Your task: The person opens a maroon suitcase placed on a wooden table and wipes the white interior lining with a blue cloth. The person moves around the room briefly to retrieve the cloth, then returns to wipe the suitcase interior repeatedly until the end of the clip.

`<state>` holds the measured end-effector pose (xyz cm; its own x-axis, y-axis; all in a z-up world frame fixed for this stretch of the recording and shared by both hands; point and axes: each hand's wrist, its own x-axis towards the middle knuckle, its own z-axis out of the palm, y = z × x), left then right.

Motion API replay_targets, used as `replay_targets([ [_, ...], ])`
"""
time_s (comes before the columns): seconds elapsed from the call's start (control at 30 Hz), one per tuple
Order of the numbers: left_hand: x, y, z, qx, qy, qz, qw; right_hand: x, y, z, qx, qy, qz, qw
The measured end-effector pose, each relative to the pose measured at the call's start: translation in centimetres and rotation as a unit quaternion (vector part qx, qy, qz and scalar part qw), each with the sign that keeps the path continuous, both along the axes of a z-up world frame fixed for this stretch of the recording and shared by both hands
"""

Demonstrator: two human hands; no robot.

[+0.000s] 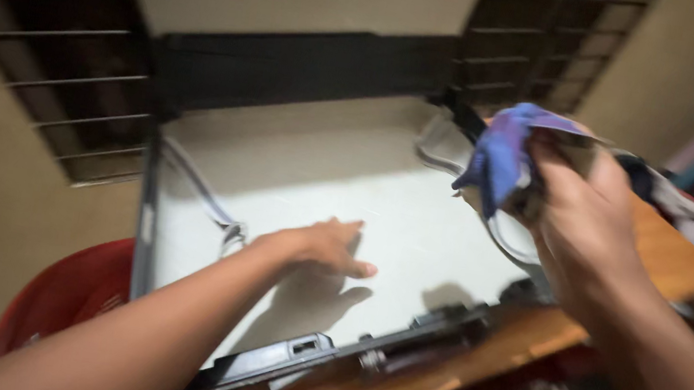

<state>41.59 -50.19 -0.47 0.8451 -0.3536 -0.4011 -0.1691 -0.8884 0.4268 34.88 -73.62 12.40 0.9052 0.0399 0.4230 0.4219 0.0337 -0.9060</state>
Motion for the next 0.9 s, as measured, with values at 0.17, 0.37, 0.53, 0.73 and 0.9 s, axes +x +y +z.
replay_targets([
  [0.17, 0.8, -0.1, -0.9, 0.103, 0.012, 0.026, 0.994, 11.6, 3.1, -1.7, -0.215, 0.072, 0.125, 0.966],
  [0.37, 3.5, 0.4, -0.9, 0.113, -0.003, 0.177, 0.978, 19.0, 8.7, -9.3, -0.641, -0.051, 0.187, 0.743],
  [0.53, 5.5, 0.7, -2.0, 0.123, -0.024, 0.263, 0.957, 18.3, 9.0, -12.4, -0.630, -0.030, 0.267, 0.729],
  [0.73, 3.6, 0.2, -1.1, 0.116, -0.042, 0.321, 0.939, 19.6, 8.4, -13.7, -0.628, -0.064, 0.209, 0.747],
  [0.9, 1.8, 1.2, -0.2, 0.147, -0.058, 0.391, 0.907, 24.1, 6.7, -17.4, -0.655, -0.067, -0.029, 0.752],
])
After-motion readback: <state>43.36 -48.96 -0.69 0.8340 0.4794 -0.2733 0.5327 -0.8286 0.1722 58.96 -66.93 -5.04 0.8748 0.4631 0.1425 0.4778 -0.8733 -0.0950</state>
